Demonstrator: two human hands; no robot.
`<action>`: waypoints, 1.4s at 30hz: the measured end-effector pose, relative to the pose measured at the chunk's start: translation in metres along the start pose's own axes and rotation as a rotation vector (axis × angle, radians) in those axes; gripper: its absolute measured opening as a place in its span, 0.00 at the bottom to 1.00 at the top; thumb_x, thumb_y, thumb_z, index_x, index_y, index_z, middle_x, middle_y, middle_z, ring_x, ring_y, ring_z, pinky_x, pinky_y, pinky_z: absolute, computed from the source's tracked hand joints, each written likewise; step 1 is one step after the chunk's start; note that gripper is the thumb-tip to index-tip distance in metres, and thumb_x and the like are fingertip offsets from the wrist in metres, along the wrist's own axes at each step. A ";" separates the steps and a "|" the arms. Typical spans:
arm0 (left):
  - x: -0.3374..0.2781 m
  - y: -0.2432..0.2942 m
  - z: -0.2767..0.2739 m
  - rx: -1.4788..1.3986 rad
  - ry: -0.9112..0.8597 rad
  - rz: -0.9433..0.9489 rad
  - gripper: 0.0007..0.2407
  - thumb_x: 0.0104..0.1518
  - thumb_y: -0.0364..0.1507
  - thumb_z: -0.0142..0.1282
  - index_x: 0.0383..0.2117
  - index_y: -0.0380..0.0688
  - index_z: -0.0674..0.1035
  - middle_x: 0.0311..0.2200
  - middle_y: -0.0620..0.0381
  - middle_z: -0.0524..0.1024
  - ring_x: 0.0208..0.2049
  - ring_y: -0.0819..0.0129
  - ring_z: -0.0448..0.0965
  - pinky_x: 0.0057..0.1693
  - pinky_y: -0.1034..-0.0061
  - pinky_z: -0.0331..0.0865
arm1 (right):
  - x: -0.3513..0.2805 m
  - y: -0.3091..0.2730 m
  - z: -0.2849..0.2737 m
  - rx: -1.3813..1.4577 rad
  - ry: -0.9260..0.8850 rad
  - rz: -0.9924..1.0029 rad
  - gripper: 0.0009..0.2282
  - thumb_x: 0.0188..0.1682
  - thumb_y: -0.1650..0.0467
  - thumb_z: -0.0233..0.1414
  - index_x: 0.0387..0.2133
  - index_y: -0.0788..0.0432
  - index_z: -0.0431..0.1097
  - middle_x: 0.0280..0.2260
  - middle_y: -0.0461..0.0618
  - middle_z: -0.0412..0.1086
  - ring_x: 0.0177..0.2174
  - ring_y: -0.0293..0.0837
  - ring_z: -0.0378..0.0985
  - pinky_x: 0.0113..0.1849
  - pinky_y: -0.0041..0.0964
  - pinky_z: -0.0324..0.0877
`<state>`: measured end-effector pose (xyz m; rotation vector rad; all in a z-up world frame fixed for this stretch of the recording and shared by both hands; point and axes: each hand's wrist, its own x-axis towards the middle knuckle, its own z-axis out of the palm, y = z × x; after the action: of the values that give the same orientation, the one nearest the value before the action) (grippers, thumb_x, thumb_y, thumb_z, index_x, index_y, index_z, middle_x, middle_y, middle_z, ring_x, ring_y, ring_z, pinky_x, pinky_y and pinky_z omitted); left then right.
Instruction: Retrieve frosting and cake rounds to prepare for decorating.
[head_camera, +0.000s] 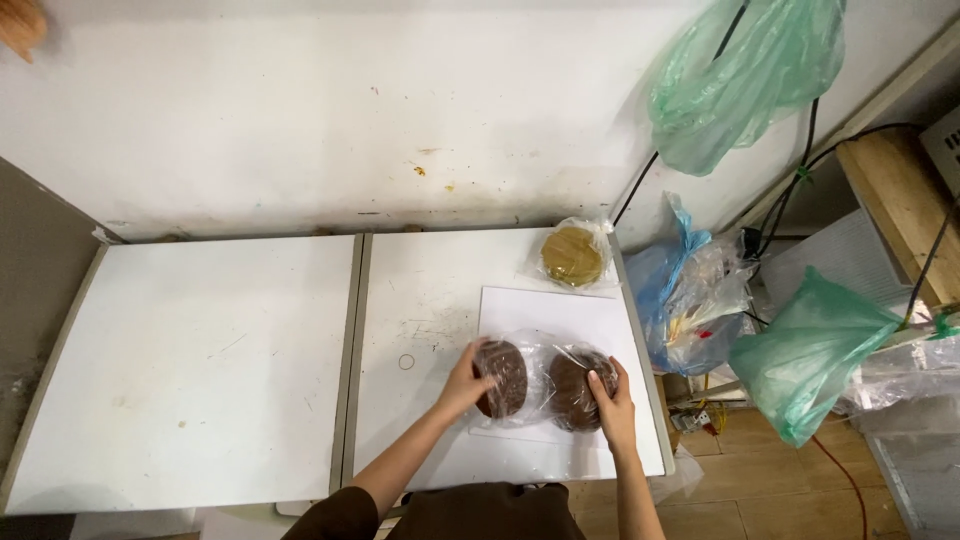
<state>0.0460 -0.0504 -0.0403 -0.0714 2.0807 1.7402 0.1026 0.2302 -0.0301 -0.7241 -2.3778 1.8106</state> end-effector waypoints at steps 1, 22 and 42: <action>0.002 0.002 0.006 0.001 -0.003 0.003 0.35 0.49 0.30 0.64 0.67 0.57 0.61 0.63 0.50 0.69 0.64 0.53 0.67 0.64 0.54 0.68 | 0.001 0.006 0.001 0.001 0.004 -0.001 0.36 0.45 0.56 0.56 0.66 0.57 0.55 0.53 0.72 0.69 0.49 0.60 0.78 0.49 0.49 0.74; -0.029 0.144 -0.047 0.025 -0.241 -0.052 0.35 0.45 0.33 0.65 0.64 0.64 0.65 0.64 0.55 0.66 0.63 0.52 0.68 0.64 0.55 0.66 | -0.014 0.069 -0.023 0.462 0.040 0.306 0.37 0.43 0.54 0.49 0.68 0.50 0.50 0.61 0.61 0.57 0.60 0.63 0.60 0.54 0.69 0.63; 0.203 0.008 0.090 1.256 -0.378 1.365 0.25 0.59 0.32 0.54 0.66 0.60 0.68 0.69 0.62 0.64 0.69 0.65 0.64 0.73 0.63 0.58 | -0.032 0.136 -0.016 1.033 0.057 0.432 0.30 0.54 0.55 0.38 0.66 0.60 0.53 0.61 0.61 0.61 0.59 0.59 0.64 0.56 0.58 0.61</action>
<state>-0.1146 0.0828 -0.1154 2.1582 2.5519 0.3077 0.1808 0.2579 -0.1440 -1.0928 -0.9694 2.6818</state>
